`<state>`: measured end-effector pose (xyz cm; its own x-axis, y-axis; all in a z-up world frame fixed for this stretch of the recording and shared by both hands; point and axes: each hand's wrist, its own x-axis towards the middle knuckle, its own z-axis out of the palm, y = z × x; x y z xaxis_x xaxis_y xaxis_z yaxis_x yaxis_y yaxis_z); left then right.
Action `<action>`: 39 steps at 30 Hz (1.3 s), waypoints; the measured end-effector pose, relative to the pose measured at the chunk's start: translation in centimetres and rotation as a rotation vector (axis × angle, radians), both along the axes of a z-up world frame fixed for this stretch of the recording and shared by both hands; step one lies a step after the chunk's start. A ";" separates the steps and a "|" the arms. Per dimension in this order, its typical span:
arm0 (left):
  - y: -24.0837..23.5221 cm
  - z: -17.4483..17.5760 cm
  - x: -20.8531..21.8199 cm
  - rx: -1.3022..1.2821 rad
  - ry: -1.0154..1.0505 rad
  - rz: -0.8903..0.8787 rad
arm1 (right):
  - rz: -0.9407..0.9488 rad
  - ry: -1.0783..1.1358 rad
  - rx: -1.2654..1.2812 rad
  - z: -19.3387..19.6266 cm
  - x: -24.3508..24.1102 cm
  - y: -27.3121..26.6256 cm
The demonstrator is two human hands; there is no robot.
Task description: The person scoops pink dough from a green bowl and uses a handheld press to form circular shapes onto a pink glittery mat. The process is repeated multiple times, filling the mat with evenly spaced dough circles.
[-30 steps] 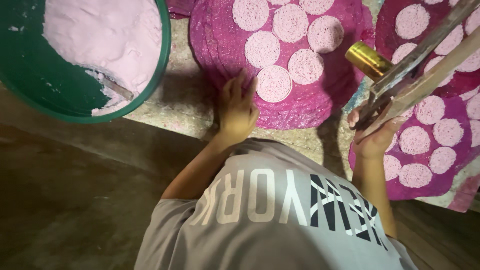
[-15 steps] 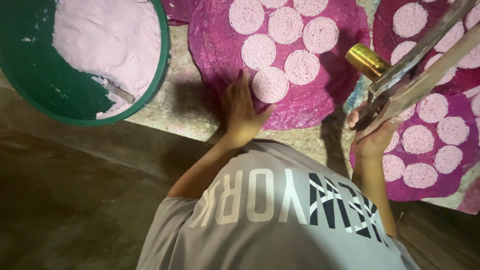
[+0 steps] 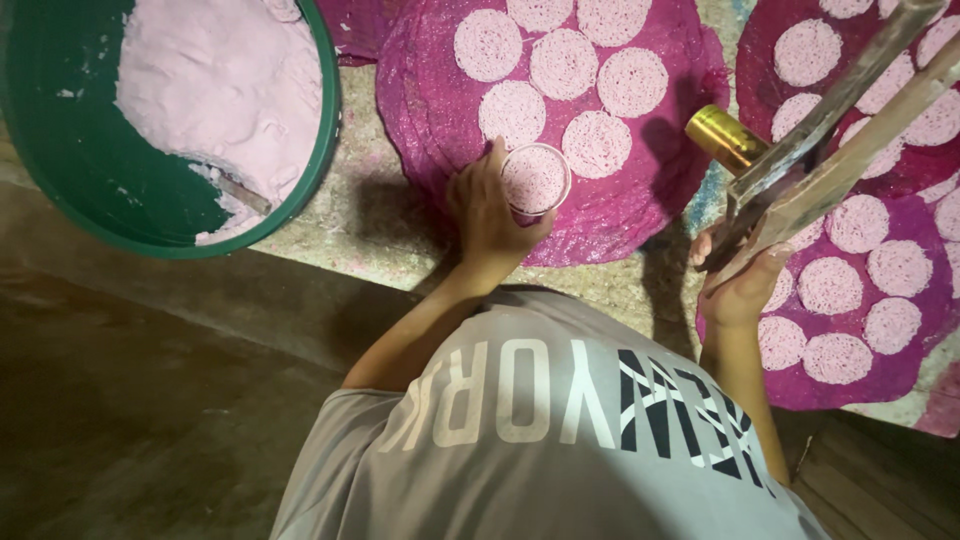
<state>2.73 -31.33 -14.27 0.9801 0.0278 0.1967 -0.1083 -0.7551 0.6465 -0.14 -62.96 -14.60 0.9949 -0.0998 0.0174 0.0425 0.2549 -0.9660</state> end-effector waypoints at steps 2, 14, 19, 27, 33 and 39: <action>0.0 0.1 -0.3 -0.006 -0.005 0.000 | 0.002 0.003 0.016 -0.2 -0.2 -0.2; 11.6 -2.5 -4.7 0.055 -0.278 0.314 | -0.124 -0.046 -0.611 -2.8 23.3 -4.4; 11.7 -6.1 -9.6 -0.095 0.019 0.305 | -0.178 -0.148 -1.406 -4.3 32.0 -1.5; 10.6 -6.9 -9.5 0.054 0.059 0.383 | -0.139 0.145 -1.544 -4.5 35.6 3.1; 10.4 -4.3 -4.4 -0.173 -0.120 0.191 | -0.189 -0.234 -1.316 -1.4 29.9 2.9; 9.8 -4.5 6.1 -0.141 -0.132 0.085 | -0.003 -0.278 -1.440 -1.0 22.9 4.7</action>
<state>8.87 -21.50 -18.75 0.9389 0.1460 0.3116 -0.1388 -0.6680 0.7312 22.72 -58.25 -15.59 0.9426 0.1673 0.2890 0.2647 -0.9019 -0.3412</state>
